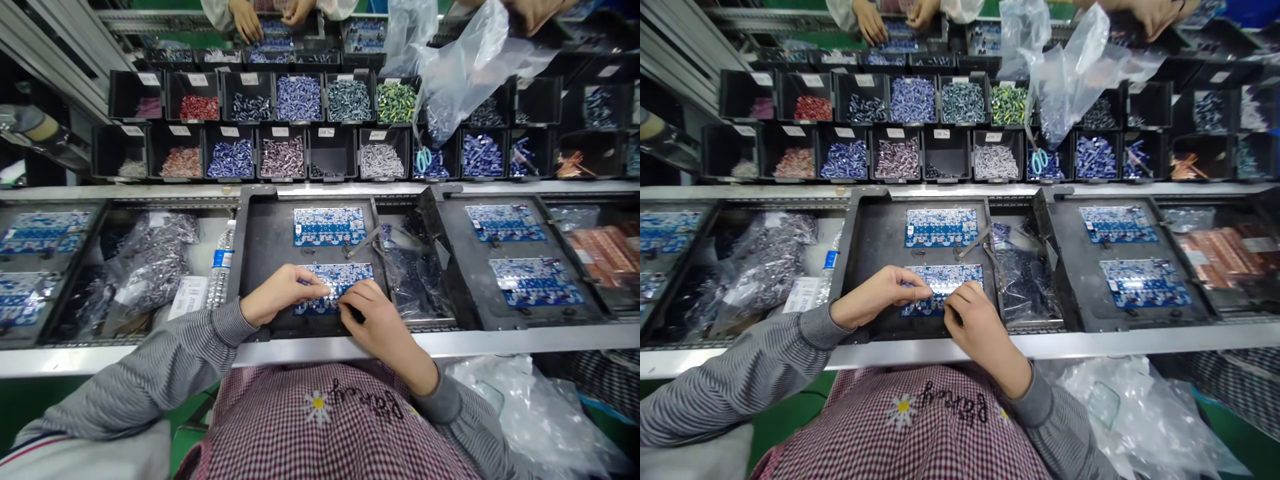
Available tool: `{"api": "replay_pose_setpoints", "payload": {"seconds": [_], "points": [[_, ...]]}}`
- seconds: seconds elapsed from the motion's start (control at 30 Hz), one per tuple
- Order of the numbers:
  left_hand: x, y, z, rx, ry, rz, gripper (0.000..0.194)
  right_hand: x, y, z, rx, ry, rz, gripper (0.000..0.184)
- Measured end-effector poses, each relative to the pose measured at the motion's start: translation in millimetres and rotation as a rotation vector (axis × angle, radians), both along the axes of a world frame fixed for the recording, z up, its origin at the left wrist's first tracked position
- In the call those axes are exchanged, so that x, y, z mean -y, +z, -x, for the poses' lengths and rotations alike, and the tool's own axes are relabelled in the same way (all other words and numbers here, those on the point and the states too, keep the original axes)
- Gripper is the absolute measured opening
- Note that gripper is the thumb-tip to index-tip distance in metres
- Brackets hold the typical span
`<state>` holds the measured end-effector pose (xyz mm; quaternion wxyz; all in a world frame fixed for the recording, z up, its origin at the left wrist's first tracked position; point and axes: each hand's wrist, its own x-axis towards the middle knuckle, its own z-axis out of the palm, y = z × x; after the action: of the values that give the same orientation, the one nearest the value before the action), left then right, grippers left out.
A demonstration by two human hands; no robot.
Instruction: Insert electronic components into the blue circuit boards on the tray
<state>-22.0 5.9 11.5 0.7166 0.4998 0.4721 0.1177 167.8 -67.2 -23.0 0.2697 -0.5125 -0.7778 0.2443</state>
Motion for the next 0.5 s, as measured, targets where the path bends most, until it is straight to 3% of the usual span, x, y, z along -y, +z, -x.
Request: {"api": "replay_pose_setpoints", "payload": {"seconds": [0.13, 0.33, 0.5], "points": [[1, 3.4, 2, 0.041, -0.003, 0.040, 0.016, 0, 2.3, -1, -0.016, 0.052, -0.035, 0.020], [4, 2.7, -10, 0.128, -0.042, 0.114, 0.027, -1, 15.4, -4, -0.188, -0.034, -0.089, 0.019], [2, 3.5, -17, 0.113, 0.018, 0.123, 0.016, 4, 14.2, -22, -0.069, -0.109, -0.051, 0.013]]}}
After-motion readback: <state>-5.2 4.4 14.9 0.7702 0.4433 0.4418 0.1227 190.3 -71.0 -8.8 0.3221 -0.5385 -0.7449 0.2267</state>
